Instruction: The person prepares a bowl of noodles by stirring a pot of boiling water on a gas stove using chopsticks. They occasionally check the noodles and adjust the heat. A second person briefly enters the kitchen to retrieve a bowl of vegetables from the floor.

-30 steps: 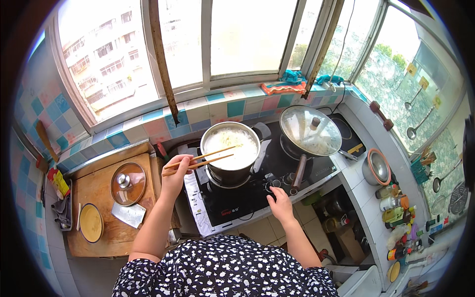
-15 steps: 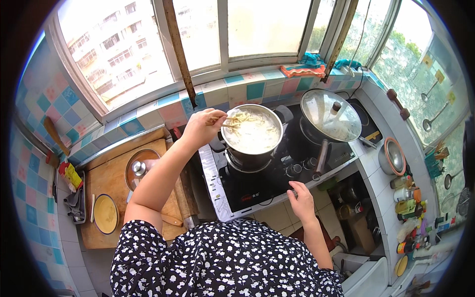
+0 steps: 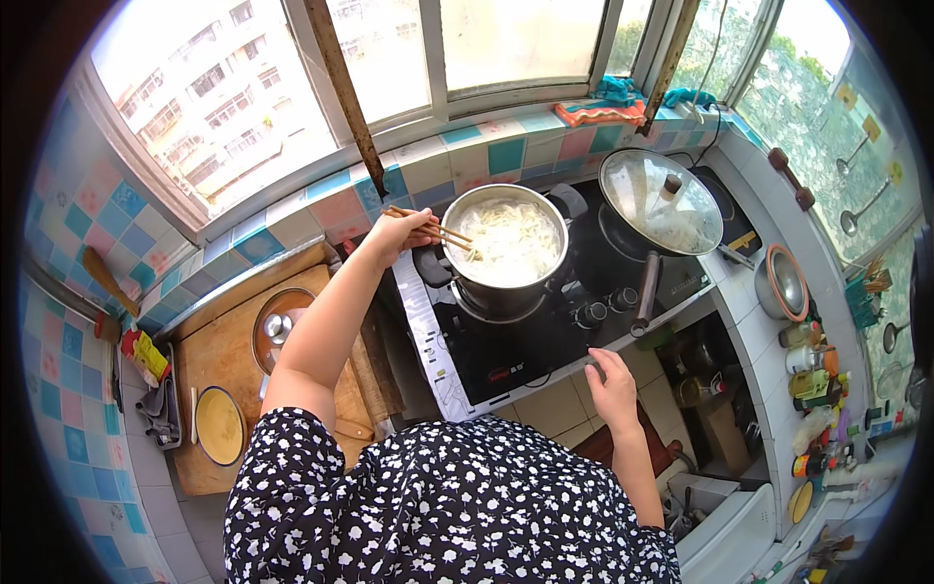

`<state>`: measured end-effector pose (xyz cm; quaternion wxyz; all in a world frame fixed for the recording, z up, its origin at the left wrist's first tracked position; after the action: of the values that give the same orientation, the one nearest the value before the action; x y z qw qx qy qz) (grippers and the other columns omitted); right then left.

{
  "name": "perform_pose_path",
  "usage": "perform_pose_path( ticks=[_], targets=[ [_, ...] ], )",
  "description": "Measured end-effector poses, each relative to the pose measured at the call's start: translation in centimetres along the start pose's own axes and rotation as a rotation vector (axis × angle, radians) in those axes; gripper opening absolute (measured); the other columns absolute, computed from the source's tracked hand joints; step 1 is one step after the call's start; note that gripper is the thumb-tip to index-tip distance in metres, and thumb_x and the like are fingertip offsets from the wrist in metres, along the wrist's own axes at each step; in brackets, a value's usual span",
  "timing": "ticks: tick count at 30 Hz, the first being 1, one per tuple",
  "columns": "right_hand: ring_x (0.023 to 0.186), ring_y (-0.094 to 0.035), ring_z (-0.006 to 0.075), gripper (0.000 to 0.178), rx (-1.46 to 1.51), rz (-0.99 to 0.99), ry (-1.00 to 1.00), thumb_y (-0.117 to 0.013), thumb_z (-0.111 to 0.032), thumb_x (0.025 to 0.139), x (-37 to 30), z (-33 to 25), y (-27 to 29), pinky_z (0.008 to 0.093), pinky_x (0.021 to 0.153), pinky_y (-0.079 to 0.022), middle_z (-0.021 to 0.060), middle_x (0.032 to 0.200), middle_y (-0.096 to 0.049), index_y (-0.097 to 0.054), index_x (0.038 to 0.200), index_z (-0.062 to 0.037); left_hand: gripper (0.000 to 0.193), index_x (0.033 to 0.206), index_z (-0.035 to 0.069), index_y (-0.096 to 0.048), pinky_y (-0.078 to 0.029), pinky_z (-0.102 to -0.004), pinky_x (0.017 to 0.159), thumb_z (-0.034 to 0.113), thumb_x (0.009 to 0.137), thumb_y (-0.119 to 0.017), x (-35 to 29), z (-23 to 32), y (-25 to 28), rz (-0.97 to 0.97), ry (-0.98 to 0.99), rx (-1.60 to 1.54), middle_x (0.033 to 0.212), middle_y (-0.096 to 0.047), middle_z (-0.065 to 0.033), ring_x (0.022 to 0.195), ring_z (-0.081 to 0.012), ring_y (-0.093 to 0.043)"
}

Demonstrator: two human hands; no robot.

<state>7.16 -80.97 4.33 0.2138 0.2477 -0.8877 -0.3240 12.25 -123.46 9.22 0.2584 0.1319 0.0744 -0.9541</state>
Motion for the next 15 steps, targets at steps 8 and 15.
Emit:
perform_pose_path(
  ticks=[8,15],
  targets=[
    [0.100,-0.055,0.0299,0.027,-0.007,-0.008,0.004,-0.059,-0.010,0.081,-0.1,-0.9,0.3,0.0359,0.086,-0.045,0.0121,0.108,-0.059,-0.060,0.107,-0.0019,0.025,0.100,-0.001,-0.061,-0.054,-0.0194,0.065,0.022,0.092,-0.053,0.1,-1.2,0.2,0.096,-0.062,-0.352,0.091,-0.065,-0.0105,0.081,-0.0175,-0.065],
    [0.099,-0.056,0.0292,0.027,-0.033,0.006,0.047,-0.058,-0.010,0.081,-0.1,-0.9,0.8,0.0354,0.084,-0.045,0.0111,0.109,-0.059,-0.060,0.106,-0.0021,0.022,0.095,0.001,-0.063,-0.051,-0.0211,0.068,0.021,0.091,-0.054,-3.9,5.0,-4.7,0.129,-0.561,0.143,0.086,-0.065,-0.0064,0.078,-0.0127,-0.064]
  ],
)
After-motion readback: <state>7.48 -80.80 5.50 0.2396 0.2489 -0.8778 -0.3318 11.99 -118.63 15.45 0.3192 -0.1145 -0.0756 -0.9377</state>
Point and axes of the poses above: each hand's wrist, its own x-axis towards the middle knuckle, its own y-axis out of the back of the hand, z = x × y, the point moved 1 cm from there along x, towards the middle knuckle
